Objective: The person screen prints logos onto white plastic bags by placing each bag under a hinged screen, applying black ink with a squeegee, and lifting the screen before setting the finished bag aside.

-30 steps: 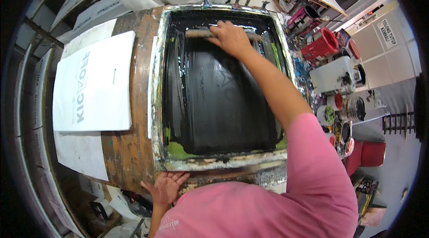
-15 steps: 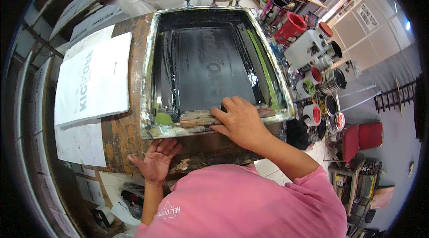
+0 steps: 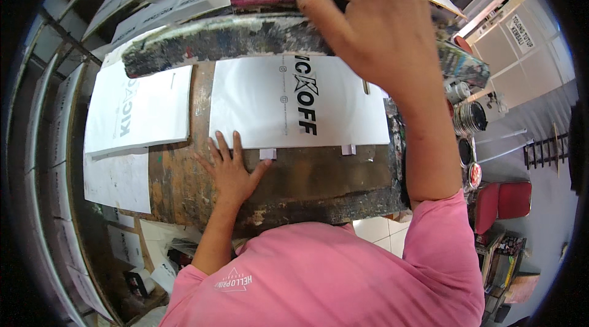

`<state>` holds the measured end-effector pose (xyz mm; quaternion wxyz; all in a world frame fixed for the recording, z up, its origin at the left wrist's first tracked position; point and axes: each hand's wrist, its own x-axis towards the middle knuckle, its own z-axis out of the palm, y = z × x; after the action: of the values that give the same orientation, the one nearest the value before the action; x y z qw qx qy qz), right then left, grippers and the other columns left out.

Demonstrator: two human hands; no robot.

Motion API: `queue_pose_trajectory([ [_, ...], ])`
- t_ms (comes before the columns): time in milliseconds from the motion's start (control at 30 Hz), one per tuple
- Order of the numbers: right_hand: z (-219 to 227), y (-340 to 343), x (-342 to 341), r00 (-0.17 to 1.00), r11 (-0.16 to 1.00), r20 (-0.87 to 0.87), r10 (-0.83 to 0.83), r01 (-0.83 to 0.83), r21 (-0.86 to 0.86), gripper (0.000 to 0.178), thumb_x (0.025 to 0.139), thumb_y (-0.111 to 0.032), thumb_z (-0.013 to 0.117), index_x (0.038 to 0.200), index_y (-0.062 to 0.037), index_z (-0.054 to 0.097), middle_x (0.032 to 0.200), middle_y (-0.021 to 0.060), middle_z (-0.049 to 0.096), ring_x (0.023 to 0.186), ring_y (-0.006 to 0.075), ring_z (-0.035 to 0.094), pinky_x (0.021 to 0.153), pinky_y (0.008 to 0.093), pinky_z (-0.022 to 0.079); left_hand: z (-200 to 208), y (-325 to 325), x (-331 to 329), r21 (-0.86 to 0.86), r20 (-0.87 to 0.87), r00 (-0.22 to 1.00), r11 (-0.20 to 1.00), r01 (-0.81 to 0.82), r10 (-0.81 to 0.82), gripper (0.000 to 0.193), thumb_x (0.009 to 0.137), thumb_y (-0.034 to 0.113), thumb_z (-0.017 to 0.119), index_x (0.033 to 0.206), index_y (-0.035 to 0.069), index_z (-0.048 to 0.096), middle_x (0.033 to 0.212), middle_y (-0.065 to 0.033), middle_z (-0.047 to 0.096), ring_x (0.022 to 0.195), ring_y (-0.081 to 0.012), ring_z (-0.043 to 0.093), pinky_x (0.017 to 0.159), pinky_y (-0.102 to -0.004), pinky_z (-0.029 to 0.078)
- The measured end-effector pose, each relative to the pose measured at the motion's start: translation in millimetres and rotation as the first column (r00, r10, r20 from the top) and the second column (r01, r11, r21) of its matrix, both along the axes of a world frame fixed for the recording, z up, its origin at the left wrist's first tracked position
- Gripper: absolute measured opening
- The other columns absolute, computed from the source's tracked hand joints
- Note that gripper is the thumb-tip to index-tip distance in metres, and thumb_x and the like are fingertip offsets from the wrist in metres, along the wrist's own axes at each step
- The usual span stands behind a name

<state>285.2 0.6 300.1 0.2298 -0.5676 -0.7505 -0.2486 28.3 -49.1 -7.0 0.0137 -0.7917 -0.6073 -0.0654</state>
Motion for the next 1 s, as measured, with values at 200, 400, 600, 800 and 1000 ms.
queue_pose_trajectory([
  [200,29,19,-18,0.960,0.994,-0.271,-0.075,0.094,0.059,0.046,0.089,-0.039,0.059,0.071,0.0032,0.065,0.062,0.0168,0.062,0.059,0.0321,0.062,0.066,0.0447,0.048,25,16,22,-0.048,0.151,0.988,0.999,0.023,-0.016,0.104,0.086,0.077,0.055,0.154,-0.002,0.040,0.157,-0.0262,0.040,0.153,-0.0379,0.024,0.116,-0.0724,-0.001],
  [400,43,45,29,0.974,0.999,-0.224,-0.035,0.028,-0.033,0.046,0.092,-0.042,0.057,0.081,0.0014,0.066,0.073,0.0200,0.063,0.068,0.0323,0.062,0.072,0.0464,0.047,99,74,53,0.230,0.693,0.707,0.973,-0.027,-0.144,0.045,0.093,0.013,0.075,0.133,-0.006,0.064,0.118,-0.0198,0.073,0.100,-0.0268,0.070,0.089,-0.0362,0.055],
  [600,26,49,45,0.983,0.997,-0.183,0.027,-0.040,-0.067,0.046,0.096,-0.045,0.054,0.092,-0.0004,0.067,0.085,0.0232,0.063,0.078,0.0324,0.063,0.077,0.0482,0.046,81,81,1,-0.138,0.942,0.258,0.948,-0.287,0.215,0.046,0.094,0.005,0.071,0.138,-0.005,0.061,0.109,-0.0142,0.073,0.078,-0.0096,0.062,0.073,-0.0259,0.054],
  [800,27,47,51,0.976,0.990,-0.212,0.047,-0.074,-0.118,0.049,0.099,-0.048,0.051,0.103,-0.0022,0.068,0.096,0.0264,0.064,0.087,0.0326,0.064,0.083,0.0500,0.045,79,119,-119,-0.200,0.921,0.275,0.942,-0.271,0.275,0.063,0.088,0.004,0.070,0.147,-0.003,0.052,0.130,-0.0190,0.064,0.086,-0.0161,0.067,0.074,-0.0287,0.056],
  [1000,30,41,52,0.965,0.964,-0.228,0.133,-0.179,-0.197,0.052,0.103,-0.051,0.049,0.114,-0.0039,0.069,0.108,0.0296,0.065,0.096,0.0327,0.065,0.089,0.0517,0.044,83,164,-225,-0.297,0.856,0.393,0.942,-0.158,0.335,0.071,0.080,0.005,0.071,0.149,0.002,0.052,0.136,-0.0157,0.062,0.101,-0.0193,0.065,0.081,-0.0296,0.054],
])
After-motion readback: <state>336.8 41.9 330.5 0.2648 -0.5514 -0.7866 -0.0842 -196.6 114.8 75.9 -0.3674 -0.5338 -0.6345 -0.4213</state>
